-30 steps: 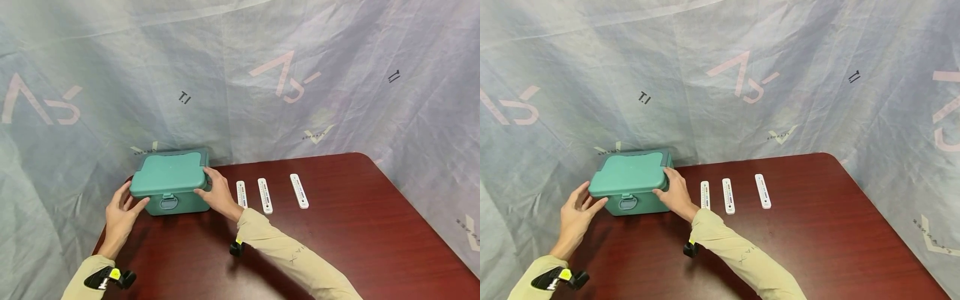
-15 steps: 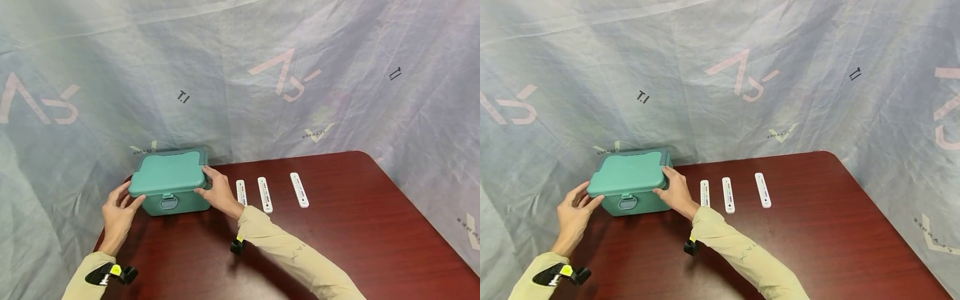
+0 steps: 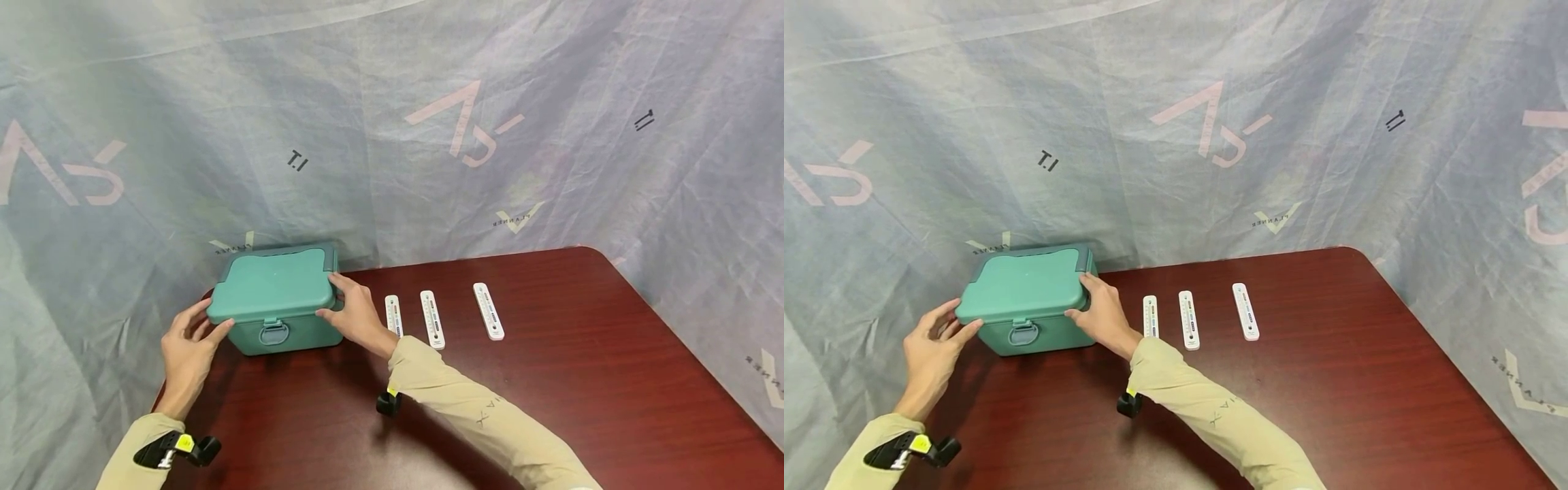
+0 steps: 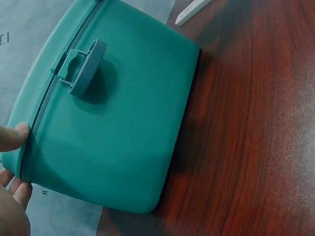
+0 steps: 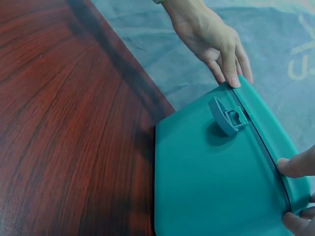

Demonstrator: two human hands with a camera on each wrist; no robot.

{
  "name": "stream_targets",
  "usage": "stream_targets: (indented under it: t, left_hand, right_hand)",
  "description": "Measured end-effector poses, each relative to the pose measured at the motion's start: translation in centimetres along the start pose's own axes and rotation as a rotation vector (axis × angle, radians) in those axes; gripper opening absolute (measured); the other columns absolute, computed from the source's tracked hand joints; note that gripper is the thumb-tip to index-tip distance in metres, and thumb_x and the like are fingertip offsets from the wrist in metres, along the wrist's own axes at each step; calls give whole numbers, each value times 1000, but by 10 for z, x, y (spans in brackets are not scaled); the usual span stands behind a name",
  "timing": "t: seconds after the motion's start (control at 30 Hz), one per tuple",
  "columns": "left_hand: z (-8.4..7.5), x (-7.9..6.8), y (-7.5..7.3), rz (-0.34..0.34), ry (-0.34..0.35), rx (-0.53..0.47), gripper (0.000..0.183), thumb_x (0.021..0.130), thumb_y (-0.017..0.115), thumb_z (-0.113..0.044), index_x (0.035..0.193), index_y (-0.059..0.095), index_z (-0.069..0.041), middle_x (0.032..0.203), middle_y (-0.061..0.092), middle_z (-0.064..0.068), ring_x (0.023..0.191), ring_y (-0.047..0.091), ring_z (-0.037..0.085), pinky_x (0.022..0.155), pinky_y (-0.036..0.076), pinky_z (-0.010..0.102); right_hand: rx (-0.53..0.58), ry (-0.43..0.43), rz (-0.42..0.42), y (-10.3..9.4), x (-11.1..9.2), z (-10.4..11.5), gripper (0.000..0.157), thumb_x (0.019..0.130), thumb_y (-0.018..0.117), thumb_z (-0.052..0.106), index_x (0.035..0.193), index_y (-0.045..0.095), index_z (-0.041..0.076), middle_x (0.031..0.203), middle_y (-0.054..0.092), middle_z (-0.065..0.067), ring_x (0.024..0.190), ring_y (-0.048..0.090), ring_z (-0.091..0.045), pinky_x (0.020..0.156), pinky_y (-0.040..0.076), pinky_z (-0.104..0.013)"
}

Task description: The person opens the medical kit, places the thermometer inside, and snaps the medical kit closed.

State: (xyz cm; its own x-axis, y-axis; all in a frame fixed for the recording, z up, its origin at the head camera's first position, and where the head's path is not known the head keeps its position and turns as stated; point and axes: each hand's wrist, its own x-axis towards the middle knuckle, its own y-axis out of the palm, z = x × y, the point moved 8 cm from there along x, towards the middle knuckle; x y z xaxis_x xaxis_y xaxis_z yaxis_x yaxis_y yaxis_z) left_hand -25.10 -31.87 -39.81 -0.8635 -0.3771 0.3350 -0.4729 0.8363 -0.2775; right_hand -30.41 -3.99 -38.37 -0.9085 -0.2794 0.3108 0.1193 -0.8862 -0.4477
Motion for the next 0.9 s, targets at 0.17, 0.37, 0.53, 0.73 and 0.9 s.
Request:
stream_targets:
  t: [0.17,0.37,0.53,0.73,0.9]
  left_hand:
    - [-1,0,-2,1,-4,12,55,80,75,-3,132,57,-9,126,50,5,110,51,8,91,43,15]
    - [-3,2,-2,17,-21,38,54,82,74,-7,133,56,-11,129,49,6,114,51,10,94,43,18]
    - [-4,4,-2,25,-34,13,54,82,75,-9,133,56,-12,129,49,6,116,51,12,95,44,20]
    - [-8,6,-3,12,-25,-5,54,81,76,-9,131,58,-12,126,52,6,114,53,11,96,43,23]
    - [-11,8,-5,-6,-33,9,51,81,76,-11,129,59,-11,121,53,5,113,54,11,95,44,21]
  right_hand:
    - [-27,-7,6,0,-1,3,69,80,77,8,139,44,-2,145,39,-19,114,58,-27,90,50,-29]
    - [-52,-5,15,0,0,5,67,81,75,7,139,44,-3,145,39,-20,114,58,-26,90,50,-32]
    - [-34,4,28,-2,1,7,65,82,74,6,139,44,-3,146,37,-20,111,59,-28,87,52,-33]
    - [-22,4,21,-5,2,10,62,82,74,6,137,46,-3,145,39,-19,109,61,-29,84,52,-27]
    - [-25,-11,21,-6,3,12,60,82,74,6,136,48,-3,143,40,-20,106,62,-29,82,53,-25]
